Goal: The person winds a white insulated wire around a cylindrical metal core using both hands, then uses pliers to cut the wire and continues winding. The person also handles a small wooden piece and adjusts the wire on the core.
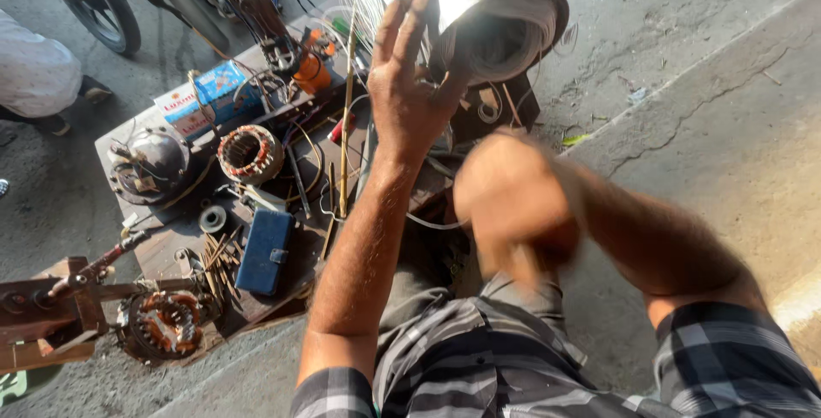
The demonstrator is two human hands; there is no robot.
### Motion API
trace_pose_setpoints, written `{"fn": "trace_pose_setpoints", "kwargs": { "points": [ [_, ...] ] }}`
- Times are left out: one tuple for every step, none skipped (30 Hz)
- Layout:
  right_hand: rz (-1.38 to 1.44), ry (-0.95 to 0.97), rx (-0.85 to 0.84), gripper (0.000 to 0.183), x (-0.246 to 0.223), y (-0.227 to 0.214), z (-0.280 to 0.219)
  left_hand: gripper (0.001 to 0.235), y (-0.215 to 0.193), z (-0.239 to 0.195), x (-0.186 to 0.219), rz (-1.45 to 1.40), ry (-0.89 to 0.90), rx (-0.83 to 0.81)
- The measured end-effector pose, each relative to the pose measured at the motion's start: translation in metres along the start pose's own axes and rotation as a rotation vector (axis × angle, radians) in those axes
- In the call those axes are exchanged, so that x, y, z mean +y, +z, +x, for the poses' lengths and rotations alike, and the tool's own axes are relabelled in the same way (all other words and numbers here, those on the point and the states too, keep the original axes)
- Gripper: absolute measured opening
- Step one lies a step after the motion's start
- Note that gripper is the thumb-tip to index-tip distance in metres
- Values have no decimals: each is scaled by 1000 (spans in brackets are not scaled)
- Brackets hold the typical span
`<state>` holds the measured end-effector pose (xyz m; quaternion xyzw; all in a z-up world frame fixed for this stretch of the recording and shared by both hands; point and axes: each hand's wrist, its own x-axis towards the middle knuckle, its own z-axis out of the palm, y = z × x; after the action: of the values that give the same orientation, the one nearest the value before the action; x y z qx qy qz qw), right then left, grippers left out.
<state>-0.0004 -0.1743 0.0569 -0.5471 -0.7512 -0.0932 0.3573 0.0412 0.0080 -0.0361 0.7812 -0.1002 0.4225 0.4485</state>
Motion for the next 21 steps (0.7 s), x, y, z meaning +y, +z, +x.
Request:
{"fn": "trace_pose_setpoints", "kwargs": {
  "points": [
    [-181, 77, 38, 47, 24, -3, 11, 69, -3, 4, -1, -94, -112, -96],
    [-344, 173, 74, 46, 46, -10, 19, 68, -4, 8, -3, -91, -82, -89],
    [-436, 243, 96, 46, 53, -8, 21, 67, -5, 1, -2, -94, -67, -84],
    [-474, 275, 113, 45, 48, -2, 20, 67, -5, -6, -1, -97, -52, -79],
    [-472, 252, 134, 44, 44, 1, 19, 68, -7, -5, -2, -17, 21, -45],
    [-437, 200, 148, 43, 33, 5, 19, 68, -10, -4, -3, 61, 94, -13],
    [-383, 130, 128, 43, 19, 5, 17, 68, -5, 2, -2, 73, 106, 0],
    [-314, 63, 95, 42, 8, 2, 15, 68, -1, 6, -2, 85, 117, 14],
    [-256, 23, 89, 41, 2, 7, 12, 67, -2, 1, -3, 64, 59, -25],
    [-249, 22, 94, 41, 4, 10, 9, 66, -2, -4, -5, 42, 1, -65],
    [-315, 73, 113, 40, 9, 8, 10, 68, -1, -6, -5, 22, -7, -61],
    [-421, 155, 137, 39, 23, 3, 13, 69, 0, -8, -3, 3, -14, -57],
    [-525, 242, 154, 38, 41, -5, 16, 71, 1, -7, -3, -12, -14, -45],
    [-577, 281, 167, 38, 51, -8, 17, 71, 1, -7, -2, 1, -23, -50],
    [-583, 278, 169, 37, 54, -8, 16, 70, 2, -6, -1, 13, -34, -52],
    [-562, 246, 167, 36, 51, -4, 10, 70, 2, -6, -1, 24, -45, -53],
    [-491, 180, 175, 36, 37, 8, 0, 72, 0, -8, -1, 25, -24, -51],
    [-403, 103, 174, 35, 19, 21, -14, 74, -2, -10, -2, 25, -2, -49],
    [-311, 27, 163, 34, -3, 32, -30, 76, -2, -11, -2, 16, 19, -46],
    [-226, -31, 151, 33, -21, 39, -47, 73, -3, -12, -2, -12, -2, -55],
    [-189, -47, 171, 33, -33, 45, -64, 69, -3, -16, -2, -44, -28, -65]
  ]
}}
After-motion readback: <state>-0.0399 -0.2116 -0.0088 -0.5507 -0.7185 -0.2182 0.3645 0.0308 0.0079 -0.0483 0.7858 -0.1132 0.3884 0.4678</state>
